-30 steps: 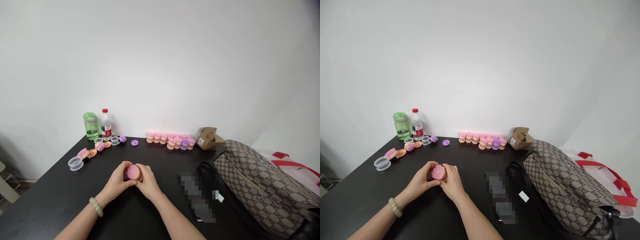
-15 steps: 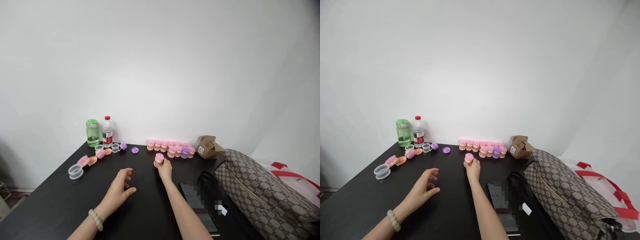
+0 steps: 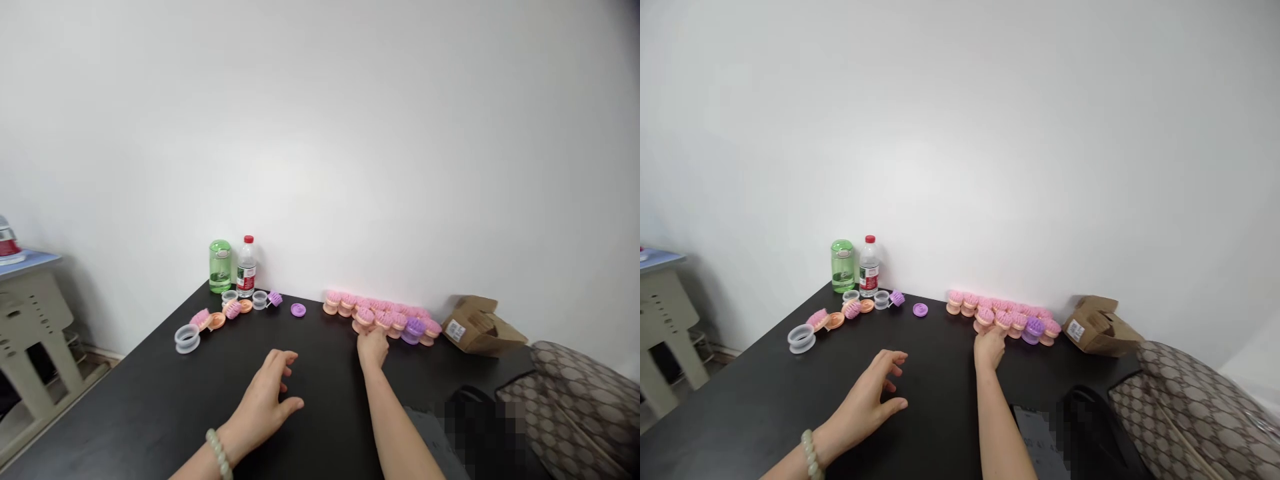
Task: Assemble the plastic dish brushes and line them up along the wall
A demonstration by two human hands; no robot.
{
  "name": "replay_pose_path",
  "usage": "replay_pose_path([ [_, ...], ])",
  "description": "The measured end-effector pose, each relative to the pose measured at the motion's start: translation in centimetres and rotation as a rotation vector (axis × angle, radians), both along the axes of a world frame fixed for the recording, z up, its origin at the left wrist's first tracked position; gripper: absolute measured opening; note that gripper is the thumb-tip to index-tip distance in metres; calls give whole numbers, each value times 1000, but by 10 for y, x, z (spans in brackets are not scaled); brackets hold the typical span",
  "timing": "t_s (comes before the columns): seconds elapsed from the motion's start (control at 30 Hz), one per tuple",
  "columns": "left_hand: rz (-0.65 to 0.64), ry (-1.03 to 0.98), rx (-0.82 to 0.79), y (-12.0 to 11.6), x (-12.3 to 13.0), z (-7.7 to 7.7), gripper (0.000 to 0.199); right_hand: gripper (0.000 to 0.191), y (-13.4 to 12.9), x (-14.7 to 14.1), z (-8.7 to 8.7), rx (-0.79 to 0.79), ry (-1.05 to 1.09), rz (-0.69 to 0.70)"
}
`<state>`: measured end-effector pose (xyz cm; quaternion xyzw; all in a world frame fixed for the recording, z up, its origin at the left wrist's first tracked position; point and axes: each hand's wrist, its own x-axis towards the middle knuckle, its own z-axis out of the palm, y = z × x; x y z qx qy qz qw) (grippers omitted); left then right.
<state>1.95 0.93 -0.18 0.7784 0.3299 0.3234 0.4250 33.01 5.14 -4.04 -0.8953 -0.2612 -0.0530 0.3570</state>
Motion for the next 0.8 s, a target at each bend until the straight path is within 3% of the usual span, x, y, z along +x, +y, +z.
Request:
replay_pose_path([
  [0.1,-4,11,23,0,-1,4,56,23,-2,-4,-4,-29,-37,45],
  [0.2,44,61,152,11,-9,10,52,24,-7,-12,-8,-39,-111,160],
  [0.27,207,116,276,25,-20,16,49,25,-12,-18,-11,-37,-168,259],
  [0.37,610,259,386,50,-46,21,55,26,-20,-26,-14,-26,-245,369],
  [0.43,845,357,334,65,-64,21,61,27,-26,-32,-17,-20,-287,407],
  [0.5,947,413,238,77,-81,18,68,26,-32,-38,-19,-14,-321,438],
  [0.63,887,438,164,90,-102,10,71,22,-48,-51,-24,12,-372,520],
  [0.8,696,428,168,84,-96,11,41,17,-68,-60,-29,67,-366,611],
])
